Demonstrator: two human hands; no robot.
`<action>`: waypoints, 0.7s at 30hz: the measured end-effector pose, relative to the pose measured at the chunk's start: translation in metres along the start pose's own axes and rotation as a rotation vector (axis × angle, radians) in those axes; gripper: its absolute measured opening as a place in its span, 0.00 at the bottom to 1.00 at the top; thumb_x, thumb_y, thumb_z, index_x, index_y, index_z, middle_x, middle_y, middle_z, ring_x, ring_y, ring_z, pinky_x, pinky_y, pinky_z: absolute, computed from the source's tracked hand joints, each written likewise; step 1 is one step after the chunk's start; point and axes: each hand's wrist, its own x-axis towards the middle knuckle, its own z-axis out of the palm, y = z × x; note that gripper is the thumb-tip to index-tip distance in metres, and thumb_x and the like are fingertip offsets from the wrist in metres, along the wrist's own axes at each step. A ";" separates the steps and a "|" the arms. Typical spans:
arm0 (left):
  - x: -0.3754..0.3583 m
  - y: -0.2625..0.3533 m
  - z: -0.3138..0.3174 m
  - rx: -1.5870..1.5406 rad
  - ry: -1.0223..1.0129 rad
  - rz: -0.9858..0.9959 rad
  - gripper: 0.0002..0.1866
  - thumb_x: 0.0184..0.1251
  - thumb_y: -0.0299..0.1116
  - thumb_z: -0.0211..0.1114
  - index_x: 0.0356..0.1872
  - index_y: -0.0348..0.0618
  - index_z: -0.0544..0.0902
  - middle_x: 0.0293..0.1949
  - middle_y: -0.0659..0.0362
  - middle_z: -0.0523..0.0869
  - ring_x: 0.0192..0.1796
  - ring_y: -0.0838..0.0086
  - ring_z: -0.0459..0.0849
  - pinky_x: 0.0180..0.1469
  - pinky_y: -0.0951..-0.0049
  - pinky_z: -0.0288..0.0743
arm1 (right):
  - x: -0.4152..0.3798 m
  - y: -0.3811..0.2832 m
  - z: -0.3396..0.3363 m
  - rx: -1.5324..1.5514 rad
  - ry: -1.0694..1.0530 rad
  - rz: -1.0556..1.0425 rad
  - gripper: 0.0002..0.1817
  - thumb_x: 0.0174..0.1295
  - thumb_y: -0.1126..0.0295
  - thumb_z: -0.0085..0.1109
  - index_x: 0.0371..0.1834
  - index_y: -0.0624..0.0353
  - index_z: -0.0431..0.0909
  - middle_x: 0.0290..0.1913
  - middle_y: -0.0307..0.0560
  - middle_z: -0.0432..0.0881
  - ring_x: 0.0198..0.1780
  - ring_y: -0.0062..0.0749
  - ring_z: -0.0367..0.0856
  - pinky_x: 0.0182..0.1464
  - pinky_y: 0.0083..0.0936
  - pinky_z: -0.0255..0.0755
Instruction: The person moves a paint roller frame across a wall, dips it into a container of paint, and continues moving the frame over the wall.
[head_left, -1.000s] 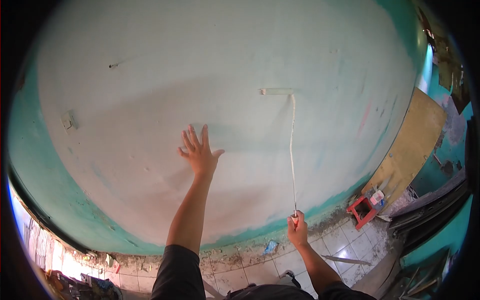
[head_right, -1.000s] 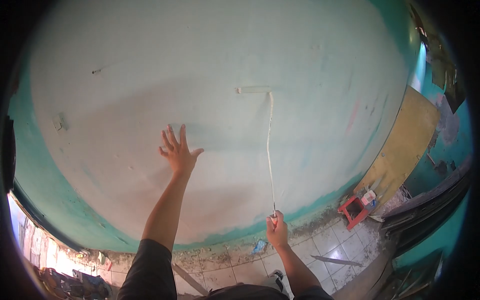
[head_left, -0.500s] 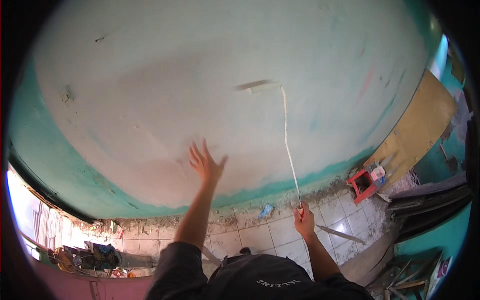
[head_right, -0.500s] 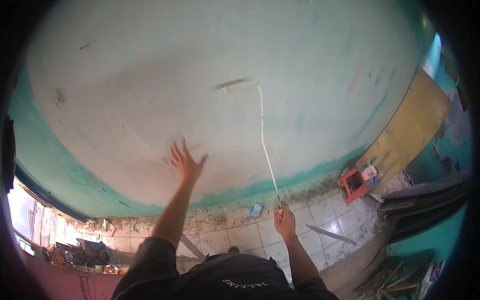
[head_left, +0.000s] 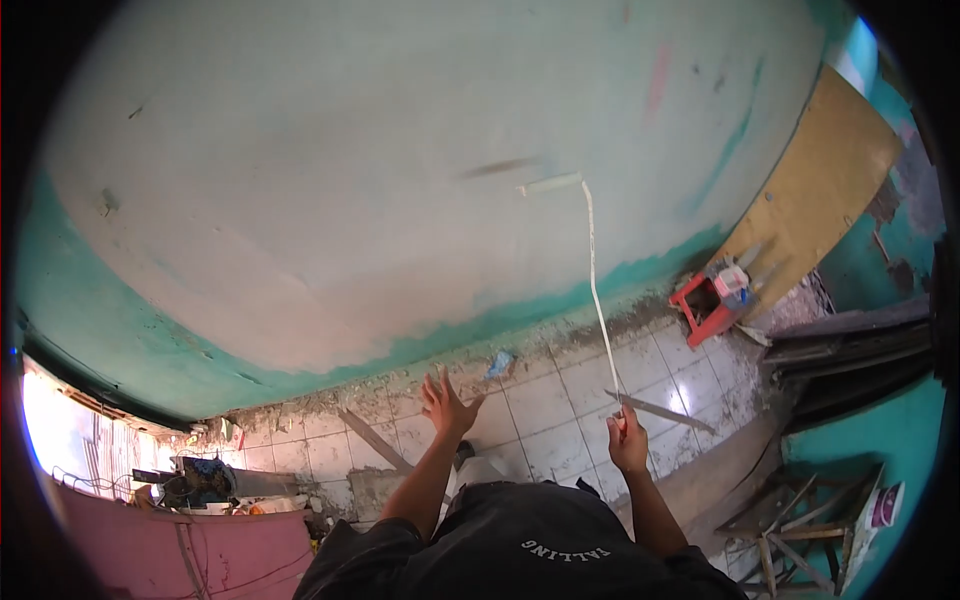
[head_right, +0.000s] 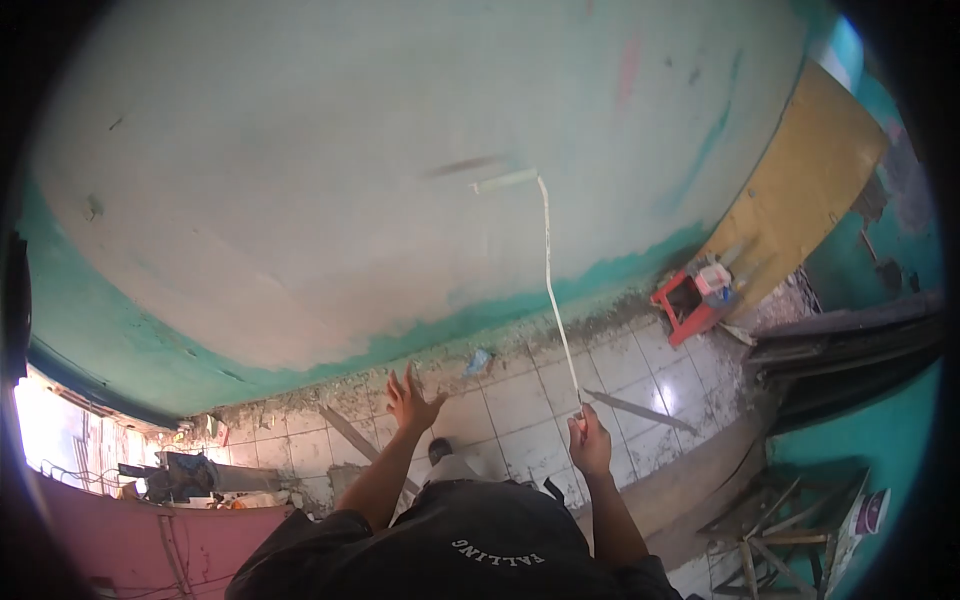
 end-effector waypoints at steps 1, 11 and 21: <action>-0.008 0.008 0.008 0.002 0.012 0.007 0.62 0.54 0.61 0.81 0.86 0.63 0.51 0.86 0.44 0.41 0.86 0.39 0.42 0.72 0.17 0.53 | -0.004 0.010 -0.012 -0.027 0.015 -0.002 0.24 0.72 0.68 0.66 0.68 0.63 0.74 0.42 0.57 0.90 0.41 0.55 0.91 0.41 0.42 0.84; -0.046 0.076 0.071 0.059 -0.133 -0.028 0.60 0.55 0.63 0.80 0.85 0.58 0.54 0.86 0.44 0.41 0.86 0.39 0.42 0.71 0.18 0.55 | -0.007 0.088 -0.093 -0.232 0.098 0.195 0.21 0.68 0.68 0.67 0.64 0.51 0.77 0.40 0.52 0.90 0.39 0.55 0.90 0.42 0.49 0.82; 0.012 0.167 0.159 0.071 -0.240 0.002 0.61 0.55 0.65 0.78 0.85 0.58 0.53 0.86 0.42 0.41 0.86 0.37 0.42 0.71 0.17 0.54 | 0.045 0.165 -0.123 -0.276 -0.022 0.506 0.22 0.67 0.59 0.68 0.62 0.47 0.78 0.37 0.54 0.90 0.41 0.59 0.90 0.43 0.50 0.82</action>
